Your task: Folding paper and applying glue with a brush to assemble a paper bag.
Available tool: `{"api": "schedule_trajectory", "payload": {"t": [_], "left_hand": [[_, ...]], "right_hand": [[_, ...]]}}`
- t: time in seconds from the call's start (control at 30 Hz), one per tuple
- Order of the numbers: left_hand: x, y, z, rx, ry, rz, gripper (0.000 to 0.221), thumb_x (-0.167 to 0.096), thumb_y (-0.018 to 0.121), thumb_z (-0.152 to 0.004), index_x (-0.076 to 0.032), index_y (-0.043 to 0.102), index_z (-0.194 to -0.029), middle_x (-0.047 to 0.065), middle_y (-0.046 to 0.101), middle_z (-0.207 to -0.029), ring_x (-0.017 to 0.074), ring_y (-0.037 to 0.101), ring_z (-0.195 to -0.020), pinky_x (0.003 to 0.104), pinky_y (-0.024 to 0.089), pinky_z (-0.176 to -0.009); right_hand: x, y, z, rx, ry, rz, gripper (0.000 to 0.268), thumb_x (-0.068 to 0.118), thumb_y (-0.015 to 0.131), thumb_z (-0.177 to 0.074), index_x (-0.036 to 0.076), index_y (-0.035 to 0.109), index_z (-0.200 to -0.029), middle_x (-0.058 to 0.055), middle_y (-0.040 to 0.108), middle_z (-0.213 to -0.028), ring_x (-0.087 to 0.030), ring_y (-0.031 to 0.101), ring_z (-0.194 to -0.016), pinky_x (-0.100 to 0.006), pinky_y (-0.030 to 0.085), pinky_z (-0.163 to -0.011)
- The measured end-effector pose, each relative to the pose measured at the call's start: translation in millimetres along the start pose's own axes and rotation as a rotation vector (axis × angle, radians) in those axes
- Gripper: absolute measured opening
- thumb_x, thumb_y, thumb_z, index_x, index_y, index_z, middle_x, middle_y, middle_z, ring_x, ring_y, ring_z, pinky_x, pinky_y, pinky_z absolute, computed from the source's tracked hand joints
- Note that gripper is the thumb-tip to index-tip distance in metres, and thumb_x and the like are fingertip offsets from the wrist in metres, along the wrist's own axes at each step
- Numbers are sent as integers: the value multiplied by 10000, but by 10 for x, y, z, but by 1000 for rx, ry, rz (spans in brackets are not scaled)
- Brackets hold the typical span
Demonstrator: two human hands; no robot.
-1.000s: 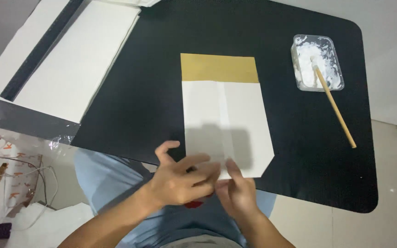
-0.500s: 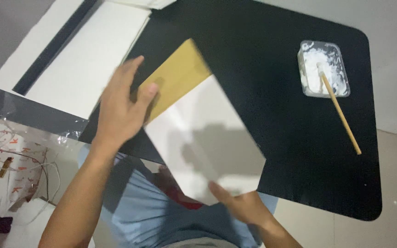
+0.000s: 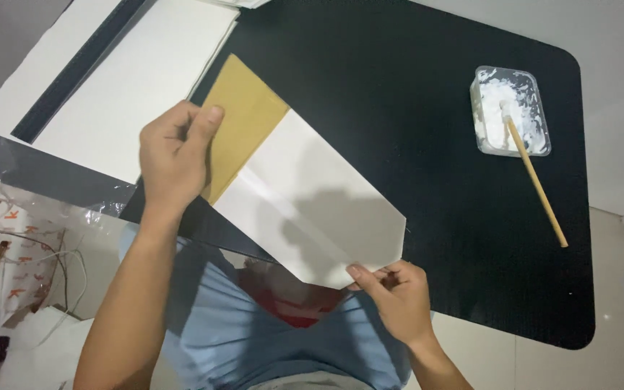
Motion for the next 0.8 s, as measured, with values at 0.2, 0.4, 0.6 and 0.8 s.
{"api": "schedule_trajectory", "payload": {"t": [0.2, 0.4, 0.6, 0.8], "left_hand": [[-91, -227, 25, -64, 141, -60, 280, -194, 660, -1108, -16, 695, -895, 32, 547, -647, 115, 404, -537, 263, 313, -539], [-148, -459, 88, -110, 209, -60, 269, -133, 735, -1095, 69, 689, -924, 43, 512, -677, 127, 363, -607, 263, 298, -586], [130, -702, 6, -183, 253, -148, 288, -56, 733, -1160, 70, 711, -901, 44, 466, -646, 138, 318, -583, 298, 261, -563], [698, -1370, -186, -385, 392, -171, 303, -1, 640, -1431, 132, 630, -1160, 183, 627, -1068, 239, 547, -897, 366, 516, -854]], "right_hand": [[24, 74, 68, 42, -81, 106, 137, 98, 802, -818, -23, 754, -777, -56, 628, -541, -94, 469, -418, -223, 414, -409], [197, 149, 136, 54, -143, 50, 144, 104, 830, -791, -19, 775, -741, -81, 728, -591, -104, 542, -452, -218, 464, -455], [168, 143, 175, 145, -201, 60, 125, 106, 792, -808, -7, 767, -855, -120, 801, -695, -130, 680, -511, -220, 543, -477], [-467, -668, 167, -70, -6, 111, 147, -2, 821, -761, -100, 774, -861, -158, 737, -598, -118, 517, -415, -225, 407, -397]]}}
Point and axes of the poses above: each hand's wrist, its own z-axis away from the middle knuckle, its own y-axis out of the palm, x = y × z, the point moved 6 cm from there along -z, towards the middle knuckle
